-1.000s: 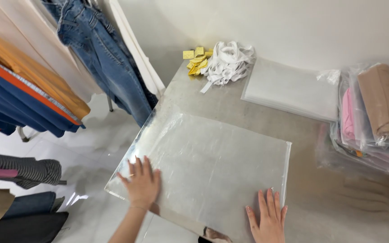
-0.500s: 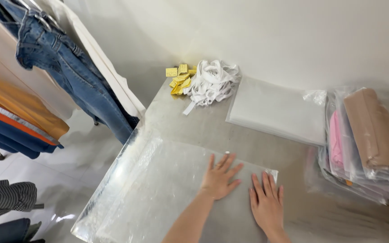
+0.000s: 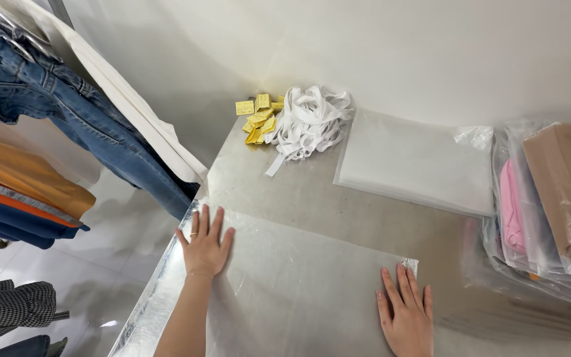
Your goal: The person unpacks folded clothes from clear plastic bags on a metal table, places them on a stack, and then repacks them into new bags. The person handles orange, black, beige, and plaid garments, smoothing the plastic and arranging the items neatly.
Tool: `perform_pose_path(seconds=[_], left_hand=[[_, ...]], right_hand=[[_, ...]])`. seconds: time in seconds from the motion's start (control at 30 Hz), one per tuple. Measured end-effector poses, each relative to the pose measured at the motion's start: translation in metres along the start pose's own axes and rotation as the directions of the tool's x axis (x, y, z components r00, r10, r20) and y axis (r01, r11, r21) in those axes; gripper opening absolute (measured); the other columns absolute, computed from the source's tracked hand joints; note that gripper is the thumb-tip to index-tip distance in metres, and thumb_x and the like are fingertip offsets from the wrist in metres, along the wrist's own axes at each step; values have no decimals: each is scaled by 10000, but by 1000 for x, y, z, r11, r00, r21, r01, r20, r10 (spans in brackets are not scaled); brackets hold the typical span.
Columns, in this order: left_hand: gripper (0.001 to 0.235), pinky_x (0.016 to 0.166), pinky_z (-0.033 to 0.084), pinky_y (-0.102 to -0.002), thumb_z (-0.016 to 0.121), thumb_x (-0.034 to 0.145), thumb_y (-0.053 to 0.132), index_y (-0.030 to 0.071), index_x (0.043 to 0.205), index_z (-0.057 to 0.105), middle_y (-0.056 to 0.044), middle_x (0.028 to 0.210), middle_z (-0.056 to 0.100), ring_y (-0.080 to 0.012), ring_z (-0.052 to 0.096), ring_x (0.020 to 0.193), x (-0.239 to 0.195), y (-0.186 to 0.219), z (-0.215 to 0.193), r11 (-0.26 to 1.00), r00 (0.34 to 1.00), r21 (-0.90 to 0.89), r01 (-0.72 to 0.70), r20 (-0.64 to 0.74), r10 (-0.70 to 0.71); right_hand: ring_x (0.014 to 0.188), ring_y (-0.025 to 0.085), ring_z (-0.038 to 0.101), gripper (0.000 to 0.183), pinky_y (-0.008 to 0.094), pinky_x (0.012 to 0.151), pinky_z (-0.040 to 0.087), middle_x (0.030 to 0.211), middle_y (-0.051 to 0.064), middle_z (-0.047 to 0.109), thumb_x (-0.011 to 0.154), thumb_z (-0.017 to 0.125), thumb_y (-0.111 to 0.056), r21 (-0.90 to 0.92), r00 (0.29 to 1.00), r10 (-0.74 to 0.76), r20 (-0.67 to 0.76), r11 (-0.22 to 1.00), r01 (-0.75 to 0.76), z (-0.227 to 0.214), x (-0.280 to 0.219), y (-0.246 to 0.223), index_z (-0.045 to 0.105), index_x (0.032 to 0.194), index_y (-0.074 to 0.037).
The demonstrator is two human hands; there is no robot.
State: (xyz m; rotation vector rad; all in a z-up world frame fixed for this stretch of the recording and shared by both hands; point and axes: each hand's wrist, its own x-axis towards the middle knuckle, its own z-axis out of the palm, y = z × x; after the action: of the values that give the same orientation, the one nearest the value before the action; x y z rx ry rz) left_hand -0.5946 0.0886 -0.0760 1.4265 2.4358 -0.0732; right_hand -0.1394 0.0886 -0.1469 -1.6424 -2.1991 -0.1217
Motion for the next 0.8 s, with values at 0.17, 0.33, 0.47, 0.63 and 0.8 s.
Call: perform_pose_path(seconds=[0.17,0.33,0.47,0.63,0.8], left_hand=[[690,1230,29,-706,154,1013,660,413,1658,161,8,1775,67,-244,40,1628,6,-14,29,987,971,-24,158,-180,-160],[640,1254,-23,-665,233,1034,530,332,1643,250,-22,1775,90,-234,57,1635,-37,-48,28,980,981,-170,104,-142,-129],[541,1227,146,-673,354,1040,376,119,1506,457,-73,1713,335,-296,258,1596,-95,-120,64,983,929,-181,19,-360,-84],[611,1242,105,-723,376,1066,423,126,1597,423,-195,1680,382,-396,260,1593,-192,-110,87,982,867,-120,-149,-493,71],[573,1252,89,-643,373,1031,449,315,1586,423,-58,1752,253,-276,170,1629,-238,-89,89,971,944,-125,-206,-288,163]], right_hand=[[1604,130,310,587,534,1298,228,1705,-48,396,1022,403,-487,-76,999,1,41,997,2,4,-1,2,428,1596,-366],[1620,192,177,658,518,1284,115,1744,30,241,1018,310,-618,-128,958,185,219,979,-159,2,-7,17,302,1638,-398],[1598,230,262,604,452,1293,174,1736,71,296,1039,391,-513,21,981,118,155,992,-123,-16,-27,42,387,1619,-343],[1600,221,281,547,506,1302,139,1703,92,366,970,621,-378,360,941,187,283,888,-284,-51,-70,58,594,1479,-180],[1600,205,282,535,485,1314,135,1698,54,377,912,722,-323,460,896,167,411,811,-362,-102,-149,50,655,1426,-189]])
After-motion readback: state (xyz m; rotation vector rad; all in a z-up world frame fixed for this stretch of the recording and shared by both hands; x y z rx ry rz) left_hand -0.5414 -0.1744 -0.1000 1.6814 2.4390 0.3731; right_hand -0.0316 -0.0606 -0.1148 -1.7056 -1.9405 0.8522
